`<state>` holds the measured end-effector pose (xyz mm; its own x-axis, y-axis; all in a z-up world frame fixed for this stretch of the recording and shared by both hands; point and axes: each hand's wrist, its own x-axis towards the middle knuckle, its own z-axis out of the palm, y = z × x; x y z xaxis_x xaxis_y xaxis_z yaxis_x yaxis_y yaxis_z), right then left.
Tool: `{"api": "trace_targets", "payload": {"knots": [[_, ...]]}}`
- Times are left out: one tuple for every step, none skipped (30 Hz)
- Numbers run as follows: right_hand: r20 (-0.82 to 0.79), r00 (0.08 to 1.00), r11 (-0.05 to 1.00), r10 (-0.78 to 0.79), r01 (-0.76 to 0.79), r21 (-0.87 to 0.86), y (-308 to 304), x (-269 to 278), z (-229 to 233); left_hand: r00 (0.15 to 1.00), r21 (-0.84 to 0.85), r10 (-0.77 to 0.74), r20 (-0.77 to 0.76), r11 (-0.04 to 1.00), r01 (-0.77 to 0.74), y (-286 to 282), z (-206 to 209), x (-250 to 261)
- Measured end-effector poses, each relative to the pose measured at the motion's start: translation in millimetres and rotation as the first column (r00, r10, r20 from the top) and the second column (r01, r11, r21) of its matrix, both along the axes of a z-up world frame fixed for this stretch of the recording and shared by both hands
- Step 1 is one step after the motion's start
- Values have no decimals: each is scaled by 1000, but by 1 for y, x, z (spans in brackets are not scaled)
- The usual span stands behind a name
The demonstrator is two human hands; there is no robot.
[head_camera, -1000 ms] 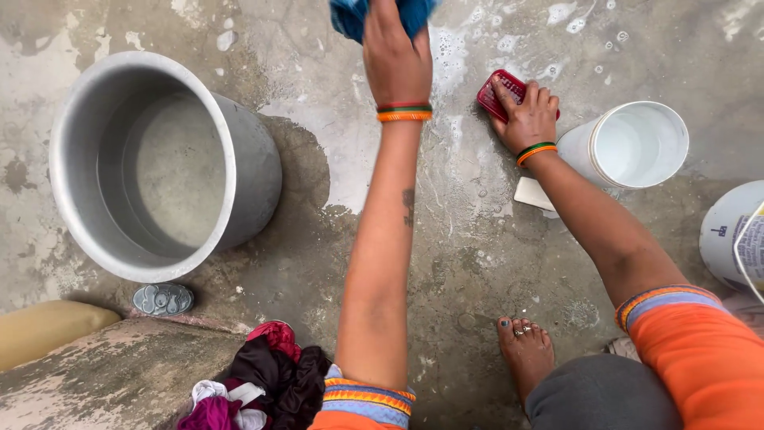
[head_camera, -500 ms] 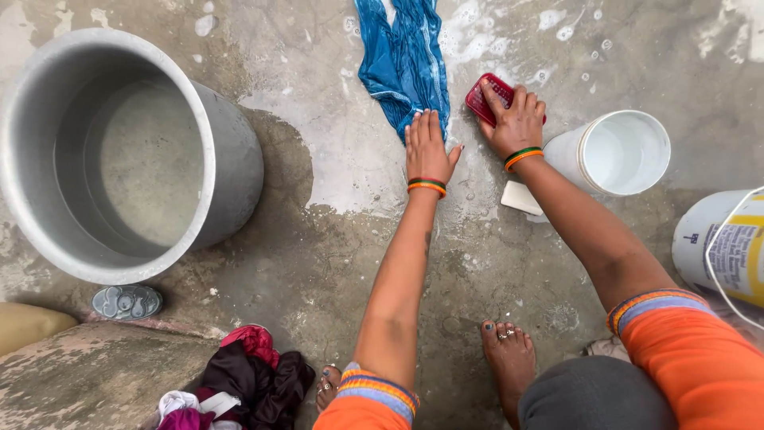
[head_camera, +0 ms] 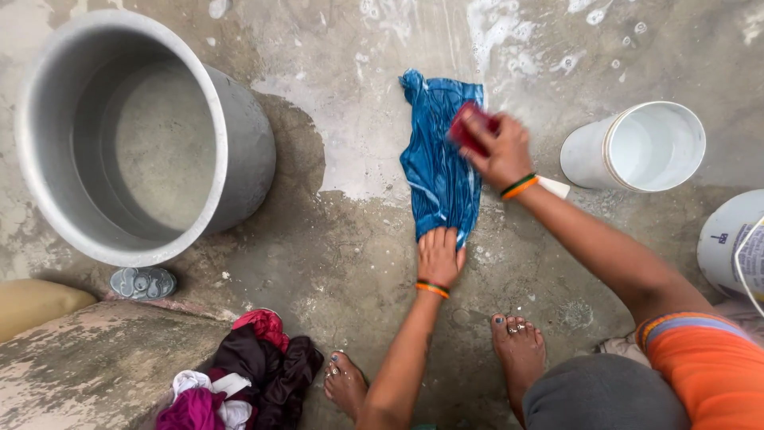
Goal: Hand-washing several pieces of clothing using a brush and soap on a concrete floor.
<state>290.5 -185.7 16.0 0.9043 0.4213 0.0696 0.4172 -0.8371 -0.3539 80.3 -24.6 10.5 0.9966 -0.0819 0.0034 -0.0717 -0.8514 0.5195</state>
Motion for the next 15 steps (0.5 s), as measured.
{"api": "trace_targets", "payload": {"knots": [[-12,1000,1000,2,-2,-7,11,-28,7,1000,-7,2,-12,1000,-2,-10,-6,-13],[-45,965,966,258,-256,46,23,-55,14,999,53,52,-16,997,-51,-19,-11,-26],[-59,868,867,493,-484,114,38,-82,22,995,120,95,-14,988,-92,-24,-16,-38],[-68,869,869,490,-481,117,44,-63,16,996,119,92,-23,989,-88,-23,-21,-38],[-12,860,859,511,-510,31,48,-45,12,994,112,86,-67,991,-78,-24,-24,-38],[43,844,845,535,-532,-57,52,-28,8,991,103,80,-111,992,-69,-26,-26,-40],[43,845,846,533,-530,-58,62,5,6,991,103,78,-111,992,-67,-25,-27,-40],[59,911,909,409,-400,-120,72,37,6,993,128,79,-93,990,-66,-25,-26,-41],[89,956,948,279,-260,-181,82,71,7,994,152,80,-71,986,-69,-25,-26,-39],[94,956,948,279,-259,-185,85,80,9,995,150,80,-65,986,-70,-26,-24,-34],[97,963,950,252,-227,-216,89,81,9,993,144,87,-85,987,-74,-26,-21,-35],[101,969,949,225,-194,-248,93,83,8,990,138,93,-105,987,-78,-25,-20,-37],[108,968,949,225,-192,-252,82,50,18,991,135,93,-97,988,-79,-28,-19,-37],[122,943,944,311,-291,-156,72,18,27,993,163,108,-47,982,-99,-29,-20,-36],[137,908,919,395,-392,-52,65,-19,33,992,196,126,-7,973,-122,-28,-20,-40]]}}
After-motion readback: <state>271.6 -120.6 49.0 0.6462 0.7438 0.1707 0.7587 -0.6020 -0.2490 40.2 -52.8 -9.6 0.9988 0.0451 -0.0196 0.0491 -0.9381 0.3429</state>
